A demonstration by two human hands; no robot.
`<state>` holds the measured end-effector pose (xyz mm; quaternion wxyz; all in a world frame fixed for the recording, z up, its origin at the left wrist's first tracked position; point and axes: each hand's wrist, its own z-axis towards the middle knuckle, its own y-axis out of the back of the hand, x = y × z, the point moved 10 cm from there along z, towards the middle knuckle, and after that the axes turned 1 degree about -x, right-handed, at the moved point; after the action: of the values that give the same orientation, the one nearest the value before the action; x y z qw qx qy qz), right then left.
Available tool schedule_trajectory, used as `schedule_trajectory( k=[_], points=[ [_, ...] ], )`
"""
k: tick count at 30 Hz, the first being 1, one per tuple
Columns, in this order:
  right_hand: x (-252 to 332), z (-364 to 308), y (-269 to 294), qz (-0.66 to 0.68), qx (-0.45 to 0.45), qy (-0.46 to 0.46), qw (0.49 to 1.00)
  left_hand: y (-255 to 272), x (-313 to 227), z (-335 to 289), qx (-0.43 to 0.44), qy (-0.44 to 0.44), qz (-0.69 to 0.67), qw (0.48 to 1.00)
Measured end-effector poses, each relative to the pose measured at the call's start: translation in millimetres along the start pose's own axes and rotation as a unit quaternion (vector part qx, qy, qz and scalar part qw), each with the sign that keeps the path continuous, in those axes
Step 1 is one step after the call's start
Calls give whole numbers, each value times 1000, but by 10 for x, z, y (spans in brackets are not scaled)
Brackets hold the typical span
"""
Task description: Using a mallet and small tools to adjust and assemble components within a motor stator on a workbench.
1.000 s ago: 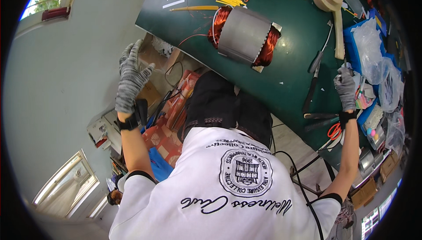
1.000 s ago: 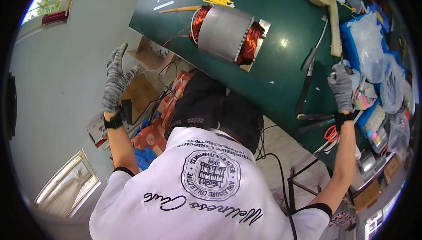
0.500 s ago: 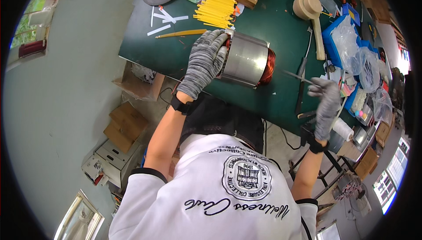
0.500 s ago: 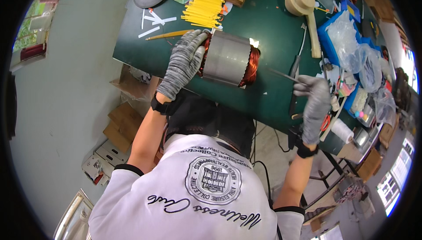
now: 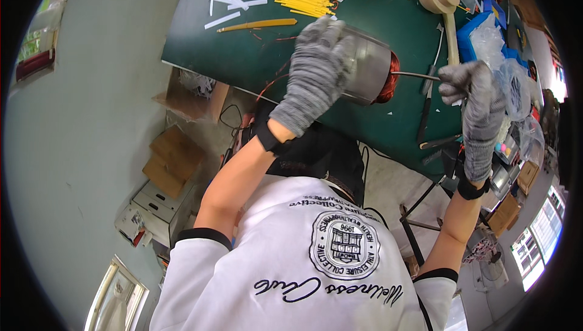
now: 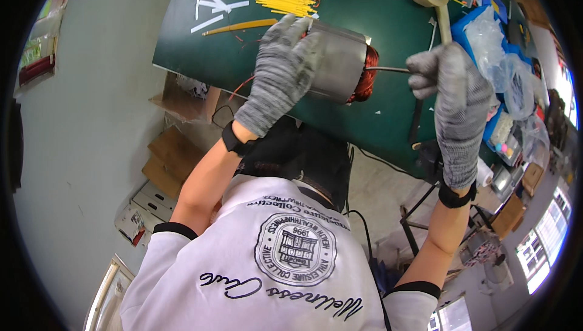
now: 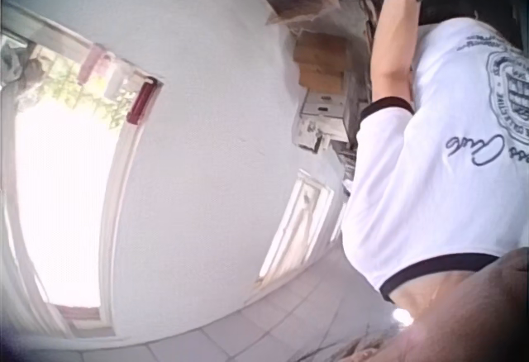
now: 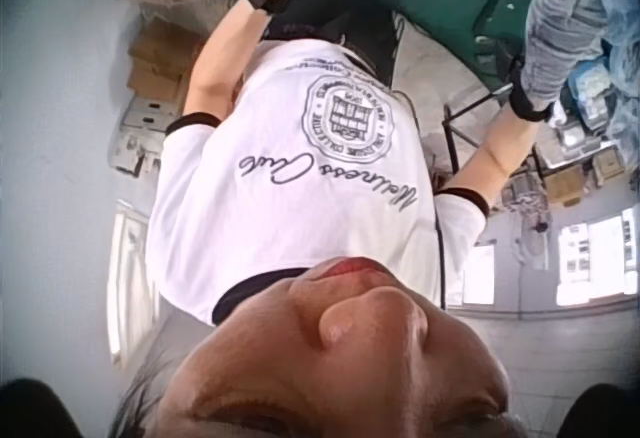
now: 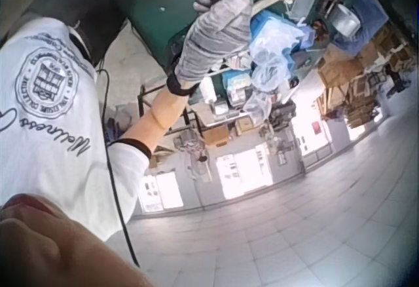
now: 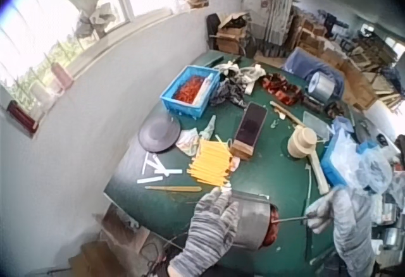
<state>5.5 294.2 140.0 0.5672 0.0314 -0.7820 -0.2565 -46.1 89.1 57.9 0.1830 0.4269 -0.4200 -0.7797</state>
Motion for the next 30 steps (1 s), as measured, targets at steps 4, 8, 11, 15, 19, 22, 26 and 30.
schedule_trajectory(
  k=[4,8,11,15,19,22,26,30],
  points=[
    [255,24,-285,-45,60,28,997,-370,-261,51,36,-49,47,997],
    [298,90,-15,-10,-5,38,999,-633,-354,95,73,-74,129,986],
    [-39,319,-347,-10,112,-10,994,-636,-298,60,92,-71,158,981],
    [58,426,-430,-61,146,30,987,-671,-274,127,118,-51,151,980],
    [-4,271,-442,-35,187,19,982,-634,-202,115,123,-35,128,984],
    [-1130,357,303,293,131,57,945,-553,-253,131,82,-38,113,989],
    [-1317,421,339,351,123,40,927,-559,-224,111,59,-33,77,995],
    [-1020,205,184,295,90,55,950,-522,-164,87,60,-7,86,994]
  ],
)
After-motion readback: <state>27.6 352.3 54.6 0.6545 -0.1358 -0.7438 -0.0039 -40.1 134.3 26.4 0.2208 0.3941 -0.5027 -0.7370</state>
